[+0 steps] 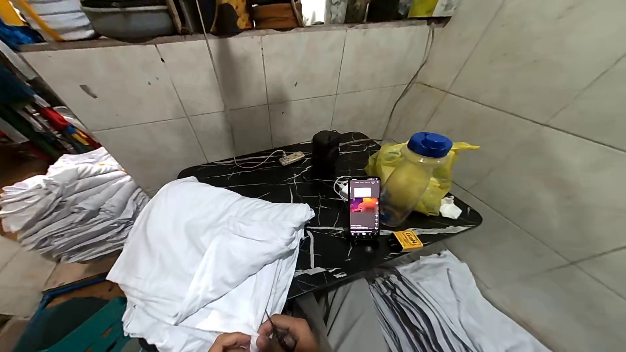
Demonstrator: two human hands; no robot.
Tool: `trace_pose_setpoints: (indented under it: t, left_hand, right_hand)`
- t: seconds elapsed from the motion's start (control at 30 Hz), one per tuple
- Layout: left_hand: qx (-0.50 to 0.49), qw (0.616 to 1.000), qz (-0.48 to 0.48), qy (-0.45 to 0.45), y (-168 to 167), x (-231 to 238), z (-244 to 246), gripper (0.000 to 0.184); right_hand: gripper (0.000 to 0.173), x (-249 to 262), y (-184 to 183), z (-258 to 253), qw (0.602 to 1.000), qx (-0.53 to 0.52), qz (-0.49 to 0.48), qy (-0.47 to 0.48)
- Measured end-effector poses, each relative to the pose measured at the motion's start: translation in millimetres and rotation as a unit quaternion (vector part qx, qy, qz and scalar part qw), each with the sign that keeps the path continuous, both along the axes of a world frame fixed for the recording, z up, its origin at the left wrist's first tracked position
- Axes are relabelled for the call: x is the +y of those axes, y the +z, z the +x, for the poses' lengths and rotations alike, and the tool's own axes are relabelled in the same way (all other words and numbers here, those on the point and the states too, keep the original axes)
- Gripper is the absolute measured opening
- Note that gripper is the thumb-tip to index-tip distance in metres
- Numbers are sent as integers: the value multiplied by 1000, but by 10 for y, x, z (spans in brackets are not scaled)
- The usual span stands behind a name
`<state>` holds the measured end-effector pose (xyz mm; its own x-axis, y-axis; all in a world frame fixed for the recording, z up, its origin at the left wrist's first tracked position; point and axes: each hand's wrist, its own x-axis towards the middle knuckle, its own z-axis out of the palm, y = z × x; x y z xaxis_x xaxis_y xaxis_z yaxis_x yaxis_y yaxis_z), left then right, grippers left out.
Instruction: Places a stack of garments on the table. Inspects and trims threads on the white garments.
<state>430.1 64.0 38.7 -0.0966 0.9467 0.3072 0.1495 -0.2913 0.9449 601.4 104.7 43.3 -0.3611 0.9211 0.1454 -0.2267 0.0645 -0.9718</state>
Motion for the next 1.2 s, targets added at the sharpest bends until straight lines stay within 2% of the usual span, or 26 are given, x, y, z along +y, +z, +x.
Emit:
trace_pose_setpoints:
  t: [0.13, 0.27, 0.47, 0.63, 0.73, 0.9, 1.07, 1.2]
  left_hand:
    - [10, 996, 73, 52, -70, 20, 89, 15]
    - [59, 988, 99, 107, -86, 13, 166, 6]
    - [68, 991, 72, 93, -67, 22, 163, 13]
    - [14, 992, 86, 96, -61, 19, 225, 5]
    - [-15, 989, 90, 115, -54, -5, 297, 11]
    - [-3, 988, 102, 112, -100, 16, 292, 4]
    - [-54, 991, 92, 86, -102, 31, 339, 7]
    - [-52, 990, 94, 96, -97, 10, 383, 9]
  right_hand:
    - [11, -1, 30, 35, 999, 16, -52, -4]
    - [10, -10, 26, 23, 999, 2, -48, -15]
    - [16, -60, 3, -12, 999, -17, -12, -37]
    - [18, -51, -9, -13, 996, -64, 47, -50]
    - [17, -59, -4, -21, 993, -84, 63, -57]
    - [16, -61, -54, -37, 991, -83, 87, -62]
    - [16, -78, -8, -60, 979, -110, 139, -102]
    - [15, -120, 68, -54, 967, -150, 163, -127]
